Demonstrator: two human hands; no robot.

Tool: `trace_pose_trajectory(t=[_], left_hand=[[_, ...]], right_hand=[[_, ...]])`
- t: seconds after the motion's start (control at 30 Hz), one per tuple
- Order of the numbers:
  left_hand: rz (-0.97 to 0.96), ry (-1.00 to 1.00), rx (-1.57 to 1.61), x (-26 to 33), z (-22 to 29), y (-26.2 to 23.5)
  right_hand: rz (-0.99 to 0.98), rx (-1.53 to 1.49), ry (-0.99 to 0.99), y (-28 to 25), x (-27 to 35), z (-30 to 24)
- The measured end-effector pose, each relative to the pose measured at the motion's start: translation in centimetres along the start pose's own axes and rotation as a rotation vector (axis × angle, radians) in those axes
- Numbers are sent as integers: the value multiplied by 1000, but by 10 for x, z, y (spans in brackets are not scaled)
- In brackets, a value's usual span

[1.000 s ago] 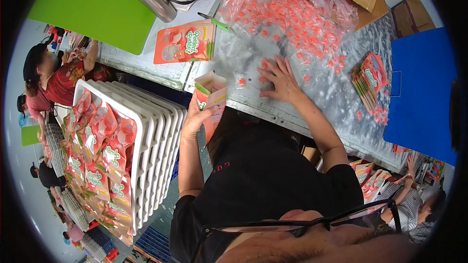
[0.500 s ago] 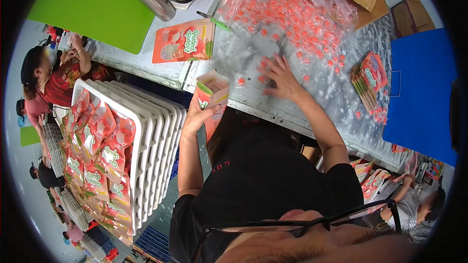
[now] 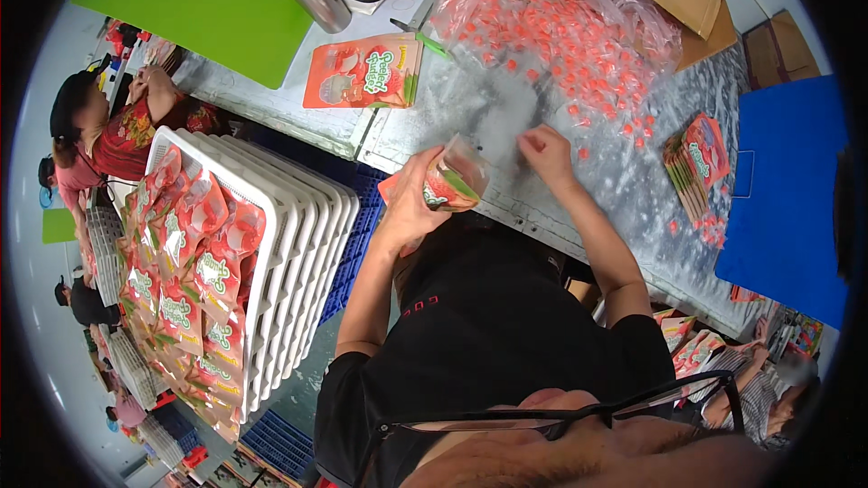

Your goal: Packing small red candies into individual plastic pouches and placing them on a stacking tray.

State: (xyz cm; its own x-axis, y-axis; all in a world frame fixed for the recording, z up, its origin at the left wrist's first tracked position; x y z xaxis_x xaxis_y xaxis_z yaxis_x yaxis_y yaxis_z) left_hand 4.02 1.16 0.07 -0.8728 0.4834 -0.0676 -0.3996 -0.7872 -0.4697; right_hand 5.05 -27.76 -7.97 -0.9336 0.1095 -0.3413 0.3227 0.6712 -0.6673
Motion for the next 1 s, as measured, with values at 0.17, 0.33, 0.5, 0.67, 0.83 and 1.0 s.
trace_pose_trajectory(t=[0.17, 0.33, 0.5, 0.67, 0.83, 1.0], left_hand=[[84, 155, -259, -4, 15, 11], [86, 158, -316, -8, 22, 23], [138, 119, -216, -10, 20, 31], [230, 100, -168, -11, 22, 37], [248, 120, -216, -16, 26, 36], [282, 97, -87, -16, 20, 34]], right_hand=[[-246, -710, 403, 3, -11, -68], [-159, -278, 81, -17, -26, -125], [-2, -484, 149, -9, -22, -120], [-107, -743, 304, 6, -19, -124], [-170, -1199, 459, 9, -21, -121], [-165, -1356, 344, -9, -27, -143]])
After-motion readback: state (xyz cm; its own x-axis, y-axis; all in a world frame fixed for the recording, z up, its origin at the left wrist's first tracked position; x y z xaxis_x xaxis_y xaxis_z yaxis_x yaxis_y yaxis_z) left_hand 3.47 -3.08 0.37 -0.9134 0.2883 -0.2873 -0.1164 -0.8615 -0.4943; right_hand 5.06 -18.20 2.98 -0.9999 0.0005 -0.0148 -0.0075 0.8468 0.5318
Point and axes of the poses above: each hand's wrist, its own x-axis away from the middle knuckle, its own y-axis out of the palm, z = x × y, the point moved 7 cm from there along -x, towards the middle knuckle, and after that the axes turned 5 degrees about x, right-handed, at the moved point
